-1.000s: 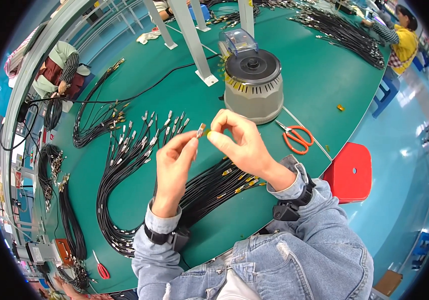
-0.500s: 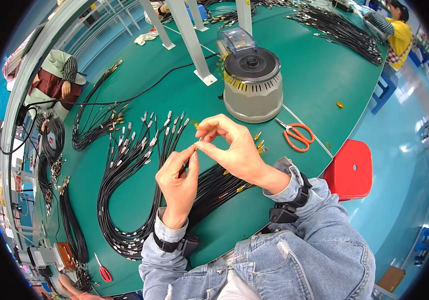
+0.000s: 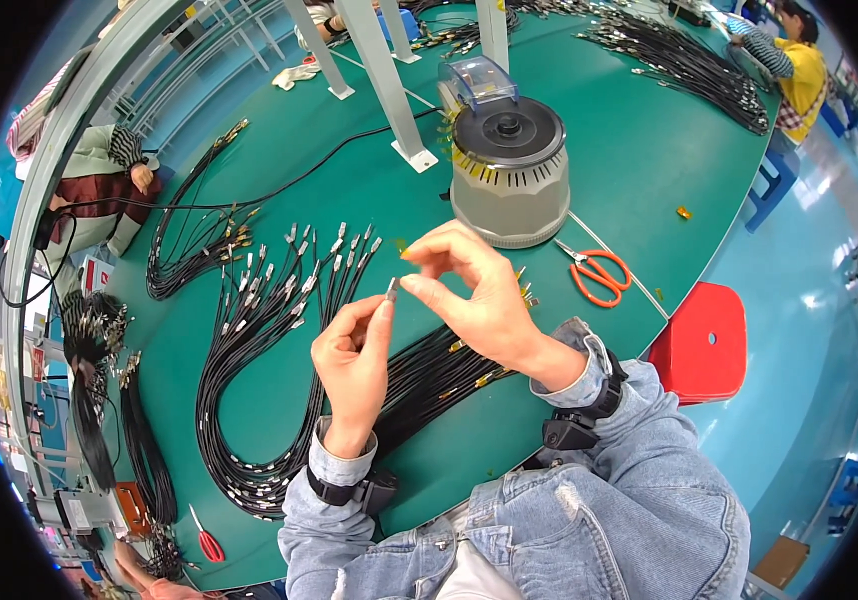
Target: The person picks up a yellow component from a dispenser, presses it onto the end of a black cable, and wraps a piece of white tape around the connection. They repeat this process for multiple cables, placing each finished one into a pile on the table.
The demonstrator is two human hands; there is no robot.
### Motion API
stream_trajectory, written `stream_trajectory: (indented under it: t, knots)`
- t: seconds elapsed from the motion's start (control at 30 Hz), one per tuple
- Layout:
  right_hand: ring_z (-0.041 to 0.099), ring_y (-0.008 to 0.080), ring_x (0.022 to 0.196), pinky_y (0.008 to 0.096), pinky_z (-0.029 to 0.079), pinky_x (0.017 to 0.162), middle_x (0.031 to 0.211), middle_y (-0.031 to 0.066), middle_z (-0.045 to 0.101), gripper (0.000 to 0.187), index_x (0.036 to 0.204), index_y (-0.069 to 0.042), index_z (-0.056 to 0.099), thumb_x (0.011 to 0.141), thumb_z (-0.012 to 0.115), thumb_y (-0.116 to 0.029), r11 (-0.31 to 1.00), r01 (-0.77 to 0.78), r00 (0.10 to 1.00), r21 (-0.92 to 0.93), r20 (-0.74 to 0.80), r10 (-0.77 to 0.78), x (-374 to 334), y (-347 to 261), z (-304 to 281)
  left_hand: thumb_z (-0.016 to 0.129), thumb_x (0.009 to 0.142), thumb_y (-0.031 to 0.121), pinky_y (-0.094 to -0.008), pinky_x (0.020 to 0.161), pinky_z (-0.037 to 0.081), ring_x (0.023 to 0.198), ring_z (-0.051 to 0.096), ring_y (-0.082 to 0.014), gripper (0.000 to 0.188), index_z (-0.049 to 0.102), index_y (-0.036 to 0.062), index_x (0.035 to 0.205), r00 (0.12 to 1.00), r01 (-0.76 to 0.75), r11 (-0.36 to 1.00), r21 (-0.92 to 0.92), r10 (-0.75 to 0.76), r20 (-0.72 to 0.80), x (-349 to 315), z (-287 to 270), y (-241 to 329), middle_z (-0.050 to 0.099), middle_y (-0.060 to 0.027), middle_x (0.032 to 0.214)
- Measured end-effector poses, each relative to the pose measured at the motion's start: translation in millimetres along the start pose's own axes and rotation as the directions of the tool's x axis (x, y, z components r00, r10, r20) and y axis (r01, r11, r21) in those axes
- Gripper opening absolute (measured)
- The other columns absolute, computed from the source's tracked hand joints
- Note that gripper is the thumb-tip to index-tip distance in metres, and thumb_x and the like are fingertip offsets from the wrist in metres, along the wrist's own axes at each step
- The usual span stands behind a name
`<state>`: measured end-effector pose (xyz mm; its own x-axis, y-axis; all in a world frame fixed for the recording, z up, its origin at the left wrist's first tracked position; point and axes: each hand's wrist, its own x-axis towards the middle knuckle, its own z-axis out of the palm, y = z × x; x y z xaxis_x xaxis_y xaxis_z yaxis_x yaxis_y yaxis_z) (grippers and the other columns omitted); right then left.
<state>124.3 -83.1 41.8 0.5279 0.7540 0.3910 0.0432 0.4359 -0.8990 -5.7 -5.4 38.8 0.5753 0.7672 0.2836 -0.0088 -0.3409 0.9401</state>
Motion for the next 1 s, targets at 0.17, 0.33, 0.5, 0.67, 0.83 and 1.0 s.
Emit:
stream_trajectory:
  t: [0.17,0.33,0.5,0.67,0.83,1.0]
  knots:
    - [0.046,0.0096,0.079,0.0243,0.039,0.069,0.087,0.0041,0.047,0.007,0.083,0.001,0.051,0.083,0.057,-0.003,0.988,-0.090,0.993,0.127,0.088,0.080,-2,-2,-4,0.060,0.085,0.009,-0.0159,0.043,0.023,0.050,0.037,-0.0007,0.013,0.063,-0.0013,0.092,0.973,0.229,0.941,-0.250,-0.217,0.075,4,-3,7,0.050,0.0051,0.063]
    - [0.041,0.0085,0.073,0.0237,0.035,0.065,0.083,0.0028,0.045,0.012,0.075,0.000,0.050,0.083,0.057,-0.005,0.977,-0.203,0.961,0.061,0.206,0.186,-5,4,-1,0.059,0.086,0.010,-0.0161,0.043,0.021,0.050,0.035,-0.0003,0.014,0.062,-0.0007,0.093,0.960,0.281,0.901,-0.329,-0.257,0.114,4,-2,8,0.048,0.0051,0.062]
    - [0.041,0.0078,0.071,0.0233,0.034,0.062,0.080,0.0021,0.045,0.016,0.072,-0.001,0.049,0.083,0.058,-0.006,0.978,-0.206,0.966,0.030,0.165,0.199,-5,5,0,0.059,0.086,0.008,-0.0168,0.048,0.029,0.055,0.041,-0.0015,0.013,0.062,-0.0020,0.094,0.954,0.297,0.891,-0.343,-0.264,0.142,2,-3,7,0.053,0.0032,0.066]
    - [0.041,0.0074,0.069,0.0233,0.034,0.061,0.079,0.0017,0.045,0.016,0.072,-0.001,0.049,0.083,0.058,-0.007,0.982,-0.189,0.974,0.030,0.131,0.183,-6,7,2,0.058,0.086,0.006,-0.0170,0.051,0.034,0.058,0.044,-0.0023,0.014,0.063,-0.0027,0.095,0.954,0.296,0.889,-0.350,-0.260,0.148,1,-2,7,0.055,0.0024,0.069]
    - [0.042,0.0075,0.071,0.0233,0.035,0.063,0.079,0.0016,0.045,0.015,0.072,0.000,0.049,0.084,0.057,-0.005,0.981,-0.188,0.977,0.053,0.112,0.182,-7,11,2,0.058,0.086,0.006,-0.0168,0.052,0.035,0.058,0.045,-0.0025,0.014,0.062,-0.0030,0.096,0.956,0.292,0.882,-0.371,-0.258,0.138,-2,1,9,0.054,0.0024,0.069]
    - [0.042,0.0077,0.073,0.0236,0.036,0.065,0.080,0.0016,0.046,0.014,0.073,0.000,0.049,0.084,0.056,-0.005,0.978,-0.180,0.978,0.107,0.123,0.166,-7,10,1,0.057,0.086,0.005,-0.0167,0.052,0.036,0.059,0.045,-0.0028,0.016,0.061,-0.0032,0.099,0.959,0.282,0.877,-0.388,-0.252,0.128,-4,3,4,0.055,0.0021,0.070]
